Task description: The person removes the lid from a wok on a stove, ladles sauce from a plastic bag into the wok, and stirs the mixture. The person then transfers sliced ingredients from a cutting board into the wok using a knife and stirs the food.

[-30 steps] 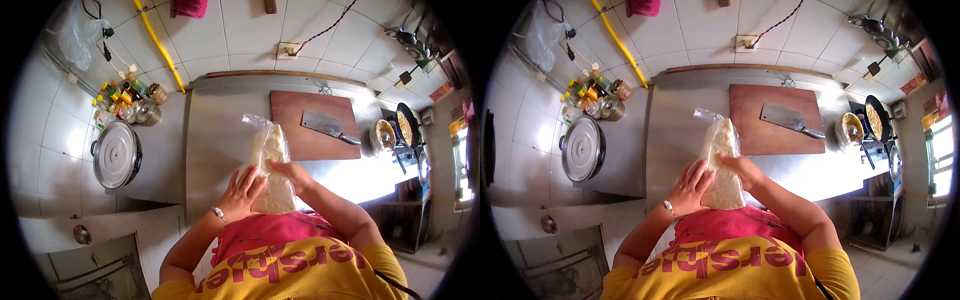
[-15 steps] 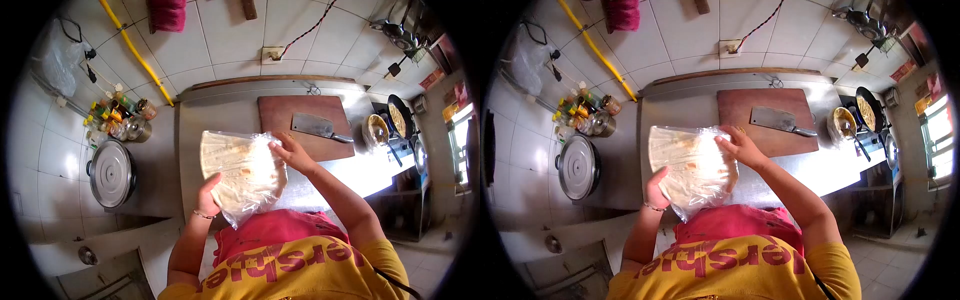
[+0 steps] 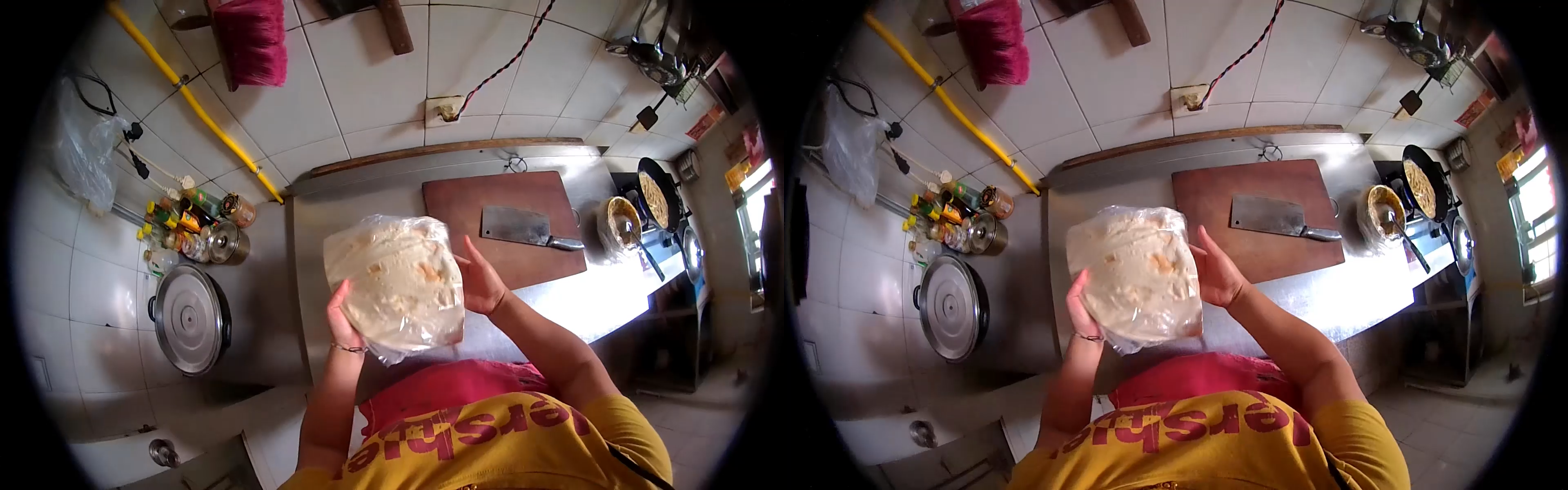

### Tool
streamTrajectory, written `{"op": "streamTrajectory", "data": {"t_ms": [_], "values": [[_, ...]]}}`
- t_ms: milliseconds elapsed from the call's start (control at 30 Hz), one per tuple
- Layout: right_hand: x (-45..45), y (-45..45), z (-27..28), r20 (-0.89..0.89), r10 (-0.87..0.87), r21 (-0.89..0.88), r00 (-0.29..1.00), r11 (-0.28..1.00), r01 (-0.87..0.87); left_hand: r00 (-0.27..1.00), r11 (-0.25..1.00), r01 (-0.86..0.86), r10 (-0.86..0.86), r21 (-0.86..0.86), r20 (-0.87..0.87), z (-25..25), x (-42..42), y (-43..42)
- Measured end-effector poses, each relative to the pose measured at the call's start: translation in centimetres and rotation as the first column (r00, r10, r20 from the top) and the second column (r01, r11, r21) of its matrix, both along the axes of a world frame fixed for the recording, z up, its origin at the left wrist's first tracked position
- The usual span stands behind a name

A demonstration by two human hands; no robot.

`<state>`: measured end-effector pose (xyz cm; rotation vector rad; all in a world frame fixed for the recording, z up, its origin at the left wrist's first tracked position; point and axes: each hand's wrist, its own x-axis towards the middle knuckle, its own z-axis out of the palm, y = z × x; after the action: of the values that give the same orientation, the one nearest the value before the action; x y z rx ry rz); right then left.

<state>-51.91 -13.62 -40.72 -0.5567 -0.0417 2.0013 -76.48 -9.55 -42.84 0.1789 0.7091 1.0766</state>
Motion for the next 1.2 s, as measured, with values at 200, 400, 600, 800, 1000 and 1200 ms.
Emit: {"op": "streamTrajectory", "data": {"t_ms": [200,400,600,800,1000,1200], "values": [[1.7,4.2,-4.7,0.292,0.022,-0.099,0.956,0.995,0.007,0.998,0.995,0.051,-0.049,-0.084,0.027,-6.5,1.5,5.3],[3.5,6.5,-5.6,0.704,-0.123,-0.046,0.699,0.975,0.217,0.971,0.983,0.057,-0.096,-0.175,-0.221,-9.9,1.8,15.2],[7.0,-2.2,-2.4,0.672,0.044,-0.157,0.739,0.984,0.084,0.740,0.932,0.112,-0.310,-0.345,-0.597,-12.6,1.9,11.0],[8.5,-11.6,-1.9,0.636,0.038,-0.241,0.771,0.959,0.151,0.914,0.930,0.350,-0.365,-0.114,-0.174,-15.3,2.1,12.7],[9.8,-20.0,-0.2,0.692,-0.063,-0.187,0.719,0.946,0.263,0.767,0.974,0.207,-0.217,-0.086,-0.604,-9.5,-1.0,7.2],[9.9,-25.9,3.6,0.753,0.125,-0.168,0.646,0.986,0.005,0.469,0.710,0.675,-0.625,-0.203,-0.625,-8.3,-4.2,-9.5]]}}
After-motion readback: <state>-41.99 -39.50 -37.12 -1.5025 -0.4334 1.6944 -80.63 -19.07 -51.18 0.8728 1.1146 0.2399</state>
